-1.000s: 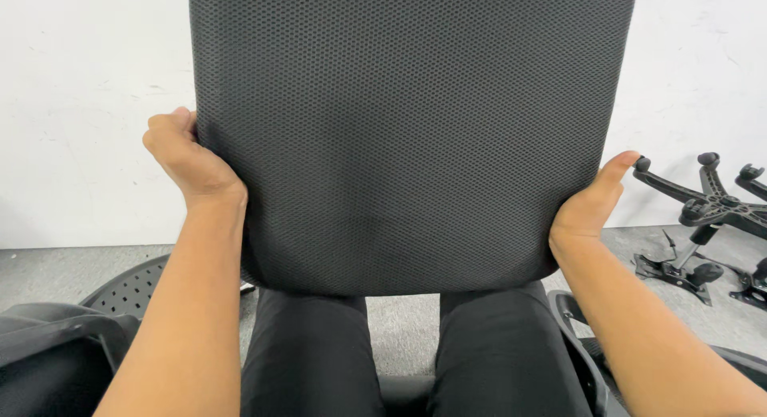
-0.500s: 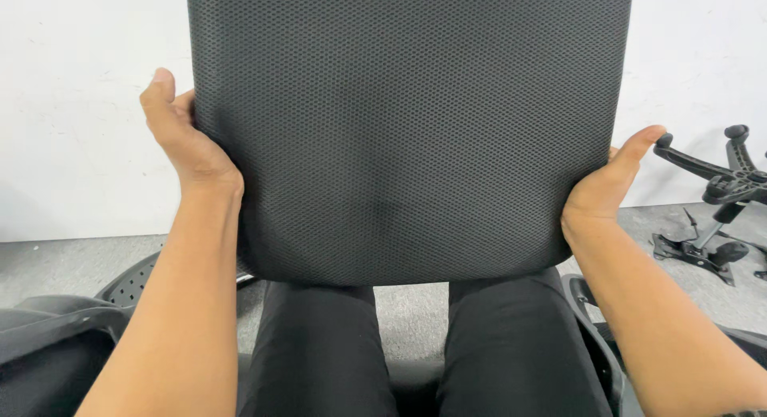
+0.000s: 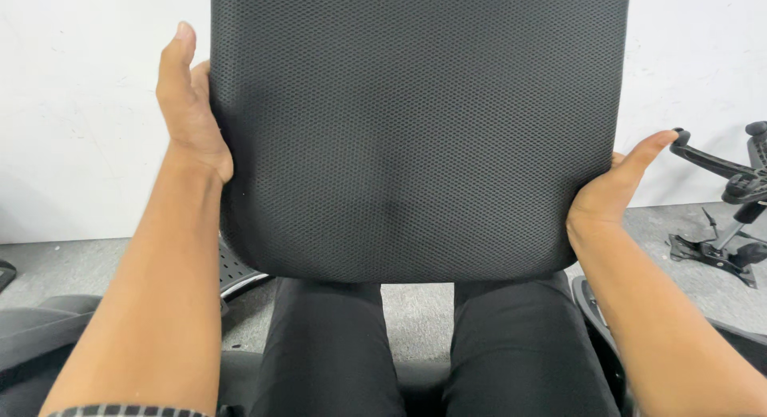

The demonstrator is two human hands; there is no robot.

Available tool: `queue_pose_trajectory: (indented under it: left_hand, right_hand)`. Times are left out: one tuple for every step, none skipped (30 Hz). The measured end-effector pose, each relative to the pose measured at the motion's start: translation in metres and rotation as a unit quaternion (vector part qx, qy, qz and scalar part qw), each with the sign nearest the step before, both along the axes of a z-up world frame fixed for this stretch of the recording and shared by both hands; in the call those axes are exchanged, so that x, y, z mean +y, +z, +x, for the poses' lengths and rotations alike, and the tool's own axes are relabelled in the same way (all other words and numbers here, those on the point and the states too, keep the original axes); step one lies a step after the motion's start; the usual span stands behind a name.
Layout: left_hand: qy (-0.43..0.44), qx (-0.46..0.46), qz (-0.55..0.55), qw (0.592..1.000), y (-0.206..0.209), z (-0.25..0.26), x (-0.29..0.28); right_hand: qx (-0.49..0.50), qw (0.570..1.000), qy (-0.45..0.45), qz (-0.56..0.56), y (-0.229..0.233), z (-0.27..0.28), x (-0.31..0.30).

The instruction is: The person flips an office chair seat upside down and attaches a black plastic frame to the underside using a screwdriver and screws. They align the frame, insert screws, and tighten them to secure the frame to the seat.

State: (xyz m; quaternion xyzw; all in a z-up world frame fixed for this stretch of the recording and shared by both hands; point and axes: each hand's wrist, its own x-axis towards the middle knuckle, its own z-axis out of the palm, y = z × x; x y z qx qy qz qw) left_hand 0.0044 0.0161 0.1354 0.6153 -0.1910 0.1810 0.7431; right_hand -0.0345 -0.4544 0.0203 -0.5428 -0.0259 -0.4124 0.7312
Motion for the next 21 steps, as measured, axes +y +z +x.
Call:
queue_pose_trajectory:
  left_hand:
    - [-0.008, -0.003, 0.022, 1.0, 0.007, -0.001, 0.0]
    - [-0.019, -0.008, 0.047, 0.999, 0.017, -0.001, -0.002]
    - [-0.03, -0.012, 0.071, 0.997, 0.026, 0.0, -0.006]
    - [0.003, 0.029, 0.11, 0.994, 0.036, 0.003, -0.008]
    - [0.035, 0.07, 0.148, 0.986, 0.048, 0.007, -0.01]
    - [0.068, 0.112, 0.184, 0.974, 0.057, 0.008, -0.014]
    - [0.079, 0.106, 0.153, 0.979, 0.061, 0.009, -0.021]
    - [0.091, 0.094, 0.122, 0.984, 0.065, 0.009, -0.028]
    - [0.103, 0.082, 0.091, 0.987, 0.067, 0.01, -0.033]
    - [0.117, 0.075, 0.057, 0.989, 0.066, 0.01, -0.036]
    - [0.13, 0.067, 0.024, 0.989, 0.065, 0.012, -0.038]
    - [0.144, 0.06, -0.011, 0.988, 0.062, 0.014, -0.04]
    - [0.164, 0.069, -0.03, 0.984, 0.058, 0.015, -0.041]
    - [0.185, 0.071, -0.051, 0.979, 0.057, 0.013, -0.04]
    - [0.205, 0.074, -0.072, 0.973, 0.057, 0.011, -0.041]
    - [0.207, 0.068, -0.072, 0.973, 0.056, 0.01, -0.041]
    - [0.209, 0.062, -0.071, 0.973, 0.056, 0.01, -0.04]
    - [0.212, 0.057, -0.069, 0.973, 0.056, 0.01, -0.037]
    - [0.21, 0.044, -0.066, 0.975, 0.058, 0.01, -0.035]
    - [0.209, 0.033, -0.067, 0.975, 0.059, 0.011, -0.033]
    - [0.209, 0.023, -0.067, 0.975, 0.058, 0.012, -0.031]
  right_hand:
    - [0.002, 1.0, 0.007, -0.002, 0.001, 0.0, -0.002]
    - [0.002, 1.0, 0.011, -0.002, 0.0, -0.002, -0.005]
    - [0.003, 1.0, 0.015, -0.002, -0.001, -0.004, -0.007]
    - [0.006, 1.0, 0.016, -0.001, -0.002, -0.005, -0.009]
    - [0.009, 1.0, 0.017, 0.0, -0.002, -0.005, -0.009]
    - [0.013, 1.0, 0.019, 0.0, -0.002, -0.005, -0.01]
    - [0.026, 1.0, -0.003, -0.003, -0.002, -0.007, -0.01]
    - [0.034, 0.999, -0.025, -0.005, -0.003, -0.006, -0.009]
    - [0.042, 0.998, -0.047, -0.007, -0.003, -0.004, -0.007]
    - [0.056, 0.997, -0.061, -0.004, -0.004, -0.004, -0.007]
    - [0.071, 0.995, -0.075, -0.002, -0.004, -0.003, -0.007]
    - [0.087, 0.992, -0.089, -0.001, -0.004, -0.001, -0.007]
    - [0.077, 0.995, -0.06, -0.003, -0.006, -0.002, -0.007]
    - [0.061, 0.998, -0.03, -0.006, -0.005, -0.004, -0.006]
    - [0.045, 0.999, 0.0, -0.008, -0.002, -0.006, -0.005]
    - [0.044, 0.999, 0.015, -0.007, 0.0, -0.007, -0.004]
    - [0.043, 0.999, 0.029, -0.006, 0.003, -0.008, -0.002]
    - [0.044, 0.998, 0.044, -0.004, 0.006, -0.011, 0.0]
    - [0.046, 0.997, 0.066, -0.008, 0.01, -0.015, 0.001]
    - [0.049, 0.995, 0.09, -0.016, 0.018, -0.018, 0.002]
    - [0.053, 0.992, 0.114, -0.023, 0.025, -0.021, 0.003]
